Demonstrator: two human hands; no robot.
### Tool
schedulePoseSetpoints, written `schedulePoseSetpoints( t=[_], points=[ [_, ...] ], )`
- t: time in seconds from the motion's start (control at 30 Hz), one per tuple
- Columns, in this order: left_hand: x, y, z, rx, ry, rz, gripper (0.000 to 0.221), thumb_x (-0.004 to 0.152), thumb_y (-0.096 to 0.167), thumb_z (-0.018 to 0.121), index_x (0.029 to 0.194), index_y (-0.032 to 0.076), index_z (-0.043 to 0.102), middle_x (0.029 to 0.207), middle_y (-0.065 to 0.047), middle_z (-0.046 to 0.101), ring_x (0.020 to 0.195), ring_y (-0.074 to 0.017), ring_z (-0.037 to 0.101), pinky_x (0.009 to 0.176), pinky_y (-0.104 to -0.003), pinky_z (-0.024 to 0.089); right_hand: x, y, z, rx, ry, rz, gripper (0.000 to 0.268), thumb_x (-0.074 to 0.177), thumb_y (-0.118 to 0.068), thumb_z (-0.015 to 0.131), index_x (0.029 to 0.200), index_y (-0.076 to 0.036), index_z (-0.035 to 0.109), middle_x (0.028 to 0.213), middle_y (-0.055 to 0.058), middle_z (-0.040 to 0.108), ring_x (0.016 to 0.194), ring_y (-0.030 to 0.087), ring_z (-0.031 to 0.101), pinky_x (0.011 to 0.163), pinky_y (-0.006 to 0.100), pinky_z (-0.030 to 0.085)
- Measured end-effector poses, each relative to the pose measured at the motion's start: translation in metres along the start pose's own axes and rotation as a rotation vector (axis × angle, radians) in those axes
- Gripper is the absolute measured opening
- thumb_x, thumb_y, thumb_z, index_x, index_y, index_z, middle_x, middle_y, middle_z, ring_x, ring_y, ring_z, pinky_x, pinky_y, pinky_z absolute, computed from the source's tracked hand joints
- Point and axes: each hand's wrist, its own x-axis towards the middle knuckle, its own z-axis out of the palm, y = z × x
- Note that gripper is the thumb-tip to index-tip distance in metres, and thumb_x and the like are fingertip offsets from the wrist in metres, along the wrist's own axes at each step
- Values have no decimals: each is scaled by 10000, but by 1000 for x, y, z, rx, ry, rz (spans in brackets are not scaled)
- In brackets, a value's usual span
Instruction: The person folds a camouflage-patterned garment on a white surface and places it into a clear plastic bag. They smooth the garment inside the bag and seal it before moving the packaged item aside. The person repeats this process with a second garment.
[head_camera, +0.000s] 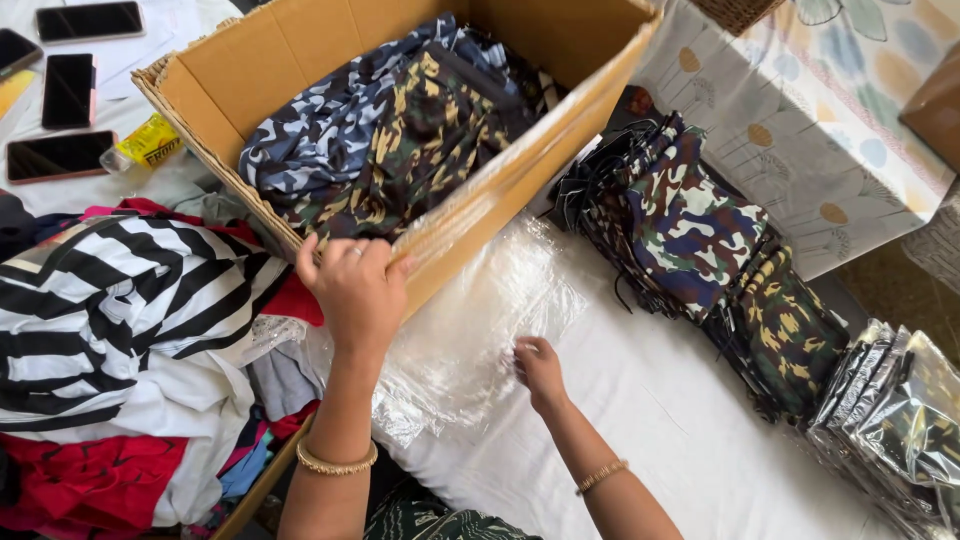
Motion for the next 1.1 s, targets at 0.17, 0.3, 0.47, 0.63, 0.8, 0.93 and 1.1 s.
schedulePoseSetpoints(
  t=[0.17,0.3,0.47,0.63,0.8,0.93,1.1],
  points=[
    [17,0,-8,4,1,21,271,845,282,858,781,100,667,776,-24,660,981,-260,621,1159,-558,311,-2,-72,69,-101,-169,19,592,954,-308,631,1461,-116,393,1195,84,679,1035,183,675,876,348,555],
    [4,-11,-5,46,-58,15,260,855,285,858,809,95,686,784,-28,666,983,-248,628,1175,-548,323,23,-39,45,-475,160,-184,638,945,-352,714,1464,-56,489,1267,157,656,1077,245,653,931,406,540],
    [-34,-28,10,94,-140,0,254,847,284,849,815,87,692,783,-26,669,979,-245,632,1179,-535,322,30,-10,-8,-950,788,-327,779,741,-304,940,1298,22,504,1268,293,555,1116,439,524,902,528,459],
    [-38,-19,7,110,-178,-33,243,846,276,840,833,87,689,802,-28,673,1012,-247,623,1200,-537,319,26,-28,-7,-320,593,102,687,829,-185,784,1384,14,430,1024,146,652,817,249,662,754,421,557],
    [-63,-3,54,53,65,83,299,978,65,688,1276,68,662,1324,-165,597,1231,-320,522,1069,-469,383,14,-23,1,16,133,123,319,982,-136,579,1267,-39,685,925,38,664,757,127,598,698,322,512],
    [-135,63,120,-338,-412,-40,360,978,192,638,1333,156,596,1486,-163,489,1416,-359,422,1212,-556,317,-12,-40,4,40,107,111,274,1020,-135,516,1238,-26,641,1041,69,744,894,152,722,793,329,579],
    [-201,57,192,156,-849,239,586,928,143,553,1493,291,496,1712,-156,69,1580,-320,41,1232,-611,56,-47,-34,-35,-57,143,72,292,1025,-141,517,1231,-6,674,1062,116,775,934,185,754,803,341,591]
  ],
)
